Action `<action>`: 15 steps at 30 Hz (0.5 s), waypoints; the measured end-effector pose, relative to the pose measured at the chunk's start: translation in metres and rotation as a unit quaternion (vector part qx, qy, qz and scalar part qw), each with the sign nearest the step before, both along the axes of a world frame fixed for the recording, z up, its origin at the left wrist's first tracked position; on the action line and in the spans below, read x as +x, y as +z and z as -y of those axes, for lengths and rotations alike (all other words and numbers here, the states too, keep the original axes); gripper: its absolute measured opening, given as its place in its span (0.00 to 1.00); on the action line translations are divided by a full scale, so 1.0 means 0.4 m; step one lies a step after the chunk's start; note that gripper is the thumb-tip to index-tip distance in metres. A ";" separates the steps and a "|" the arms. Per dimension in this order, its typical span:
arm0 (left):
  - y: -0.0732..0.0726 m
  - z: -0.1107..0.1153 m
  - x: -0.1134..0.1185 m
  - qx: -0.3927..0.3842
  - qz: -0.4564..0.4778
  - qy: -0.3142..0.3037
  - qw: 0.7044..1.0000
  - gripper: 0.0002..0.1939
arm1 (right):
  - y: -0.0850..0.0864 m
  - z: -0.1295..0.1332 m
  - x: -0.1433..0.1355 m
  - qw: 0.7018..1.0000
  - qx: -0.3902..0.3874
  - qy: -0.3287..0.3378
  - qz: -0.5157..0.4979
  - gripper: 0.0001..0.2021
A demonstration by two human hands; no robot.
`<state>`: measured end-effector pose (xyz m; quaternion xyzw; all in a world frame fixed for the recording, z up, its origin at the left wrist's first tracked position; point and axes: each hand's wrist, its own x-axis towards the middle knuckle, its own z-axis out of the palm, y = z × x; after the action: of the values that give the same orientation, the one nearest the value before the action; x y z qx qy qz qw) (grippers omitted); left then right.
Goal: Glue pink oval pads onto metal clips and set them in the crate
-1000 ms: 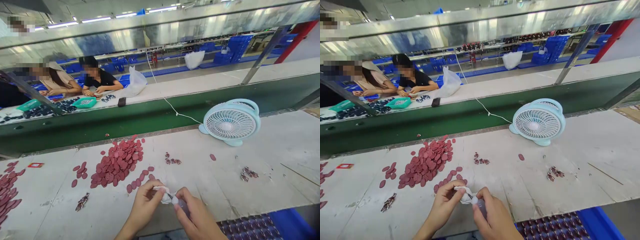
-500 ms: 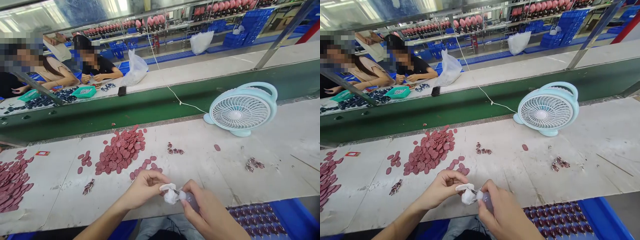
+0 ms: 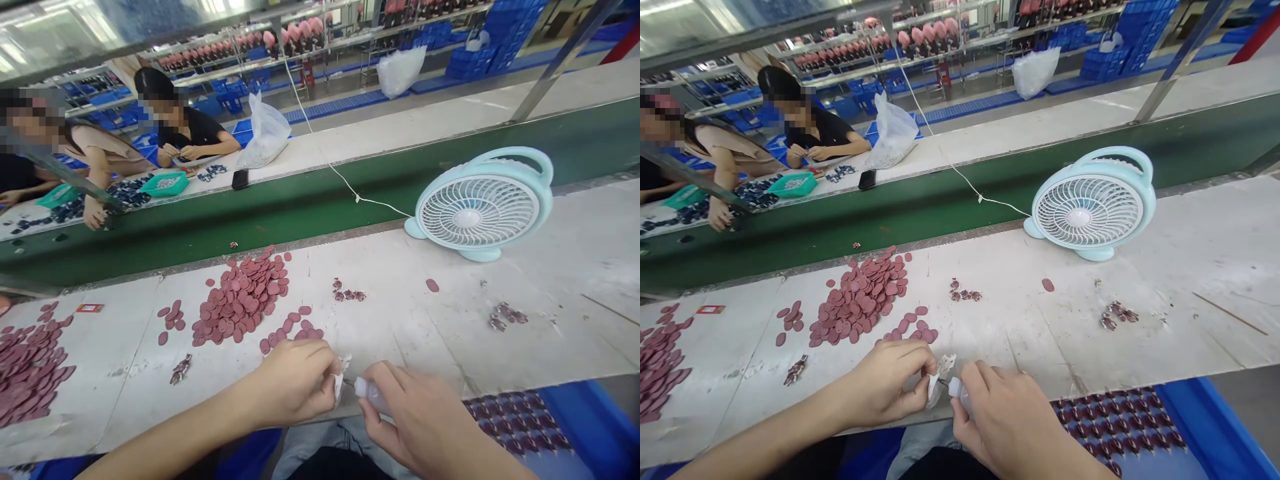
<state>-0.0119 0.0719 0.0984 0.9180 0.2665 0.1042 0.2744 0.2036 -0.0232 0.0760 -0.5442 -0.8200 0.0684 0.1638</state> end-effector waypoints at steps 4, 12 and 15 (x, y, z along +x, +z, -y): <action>0.009 0.007 0.002 0.003 0.003 0.005 1.000 0.07 | 0.007 0.012 0.003 0.999 0.042 0.003 0.017 0.05; 0.029 0.035 0.022 -0.012 0.026 0.019 0.999 0.08 | 0.021 0.034 0.007 0.995 0.087 0.013 0.043 0.05; 0.023 0.024 0.014 0.017 0.034 0.025 0.999 0.07 | 0.032 0.049 0.015 0.995 0.089 0.013 0.038 0.04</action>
<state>-0.0063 0.0622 0.1077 0.9114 0.2785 0.1464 0.2652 0.2097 -0.0430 0.0890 -0.5193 -0.8351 -0.0233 0.1798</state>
